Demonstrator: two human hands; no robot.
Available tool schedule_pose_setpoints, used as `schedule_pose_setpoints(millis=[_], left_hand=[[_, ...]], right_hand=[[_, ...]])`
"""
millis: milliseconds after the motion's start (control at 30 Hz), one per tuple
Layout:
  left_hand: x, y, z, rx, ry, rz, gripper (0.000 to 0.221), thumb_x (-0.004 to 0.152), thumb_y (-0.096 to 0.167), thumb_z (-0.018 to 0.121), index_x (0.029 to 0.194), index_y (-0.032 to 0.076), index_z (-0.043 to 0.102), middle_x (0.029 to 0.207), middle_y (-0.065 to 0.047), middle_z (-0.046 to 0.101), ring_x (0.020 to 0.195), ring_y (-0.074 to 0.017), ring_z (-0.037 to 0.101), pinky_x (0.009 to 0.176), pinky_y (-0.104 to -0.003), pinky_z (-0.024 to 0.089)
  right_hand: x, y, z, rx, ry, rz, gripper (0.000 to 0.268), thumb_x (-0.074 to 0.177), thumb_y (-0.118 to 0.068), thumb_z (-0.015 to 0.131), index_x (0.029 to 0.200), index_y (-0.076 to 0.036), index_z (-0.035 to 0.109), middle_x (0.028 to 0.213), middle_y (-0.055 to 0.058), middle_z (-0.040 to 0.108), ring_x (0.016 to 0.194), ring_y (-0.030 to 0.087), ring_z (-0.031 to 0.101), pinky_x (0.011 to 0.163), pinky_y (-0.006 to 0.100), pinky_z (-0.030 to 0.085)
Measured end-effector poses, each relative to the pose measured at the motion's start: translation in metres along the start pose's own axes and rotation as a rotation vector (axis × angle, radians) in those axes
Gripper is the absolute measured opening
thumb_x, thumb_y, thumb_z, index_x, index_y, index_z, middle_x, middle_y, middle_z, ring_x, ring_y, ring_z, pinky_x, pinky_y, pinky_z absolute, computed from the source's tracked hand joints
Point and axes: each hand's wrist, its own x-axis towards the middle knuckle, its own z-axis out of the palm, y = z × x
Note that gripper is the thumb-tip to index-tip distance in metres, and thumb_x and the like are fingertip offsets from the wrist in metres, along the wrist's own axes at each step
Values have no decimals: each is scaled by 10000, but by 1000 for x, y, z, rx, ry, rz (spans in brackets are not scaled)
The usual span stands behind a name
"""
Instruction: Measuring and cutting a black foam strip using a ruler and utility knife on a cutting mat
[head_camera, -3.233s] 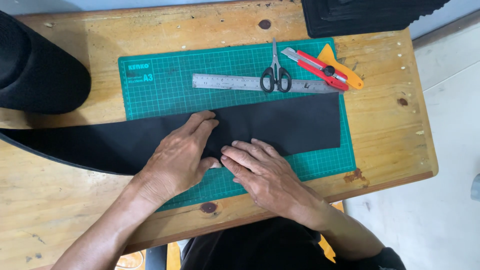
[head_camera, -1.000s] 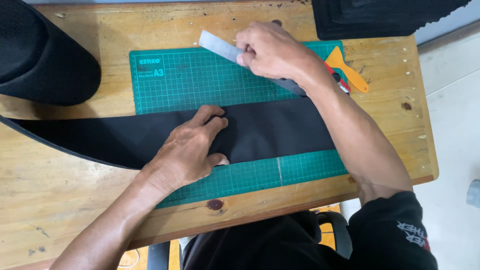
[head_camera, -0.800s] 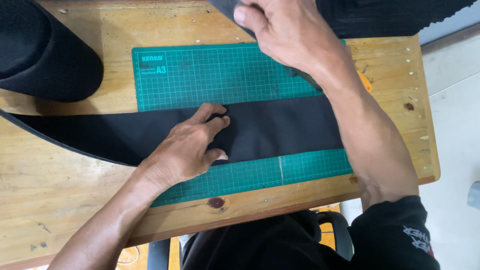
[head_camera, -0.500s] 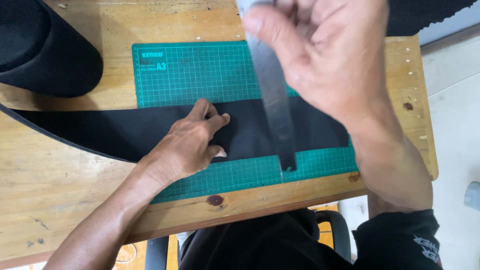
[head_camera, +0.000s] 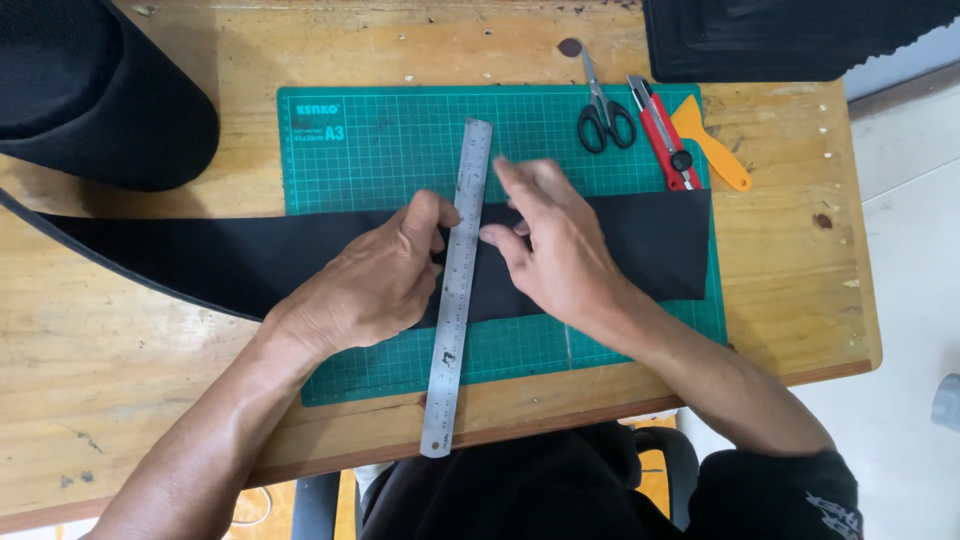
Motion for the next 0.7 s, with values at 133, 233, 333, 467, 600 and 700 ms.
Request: schedule_pose_setpoints(millis=[133,233,333,467,600,700], left_hand=[[-2,14,-6,-11,-39,-45,443,965,22,487,1396,79,402,1084,-244,621,990,-487,726,794,-593,609],[-2,20,-8,81,-92,-59,508,978,160,609,1468,104,487,1108,-197,608,977,-423,732,832,-554,605],[0,19,-3,172,-90,-73,656,885,146,762,1494,100,523,1158,-176,560,1013,-377,717,870,-536,599],[0,15,4,179,-43,-100,618,806,145,854,1380,109,627,1285,-187,501,989,-351,737,881,-511,619],[-2,21,4,163,34,-54,653,703,128,927,1302,89,671,1553,-289,313,946,-365,754,870,-552,623],[-3,24,2,132,40,-37,643,689,97,933,1276,63,675,1632,-286,301,933,-394,763,845,-557,625]], right_hand=[[-28,-7,-1,-162,34,-193,359,965,-228,742,1263,-28,712,1208,124,639,1047,316,657,855,375,596],[-49,0,7,-395,-38,-256,400,937,-360,739,1238,-99,718,1342,121,611,1144,346,599,878,470,514],[-61,7,7,-472,-60,-226,413,994,-385,648,1339,-161,678,1397,85,602,1247,325,573,976,486,465],[-69,8,3,-507,-39,-164,471,981,-444,648,1389,-208,657,1476,92,576,1314,352,560,1024,528,436],[-80,6,-14,-580,-26,-78,524,957,-525,654,1384,-221,668,1478,124,577,1348,392,534,1059,558,403],[-88,8,-22,-540,-15,-20,582,928,-535,692,1395,-189,663,1497,166,560,1378,438,505,1085,593,377]])
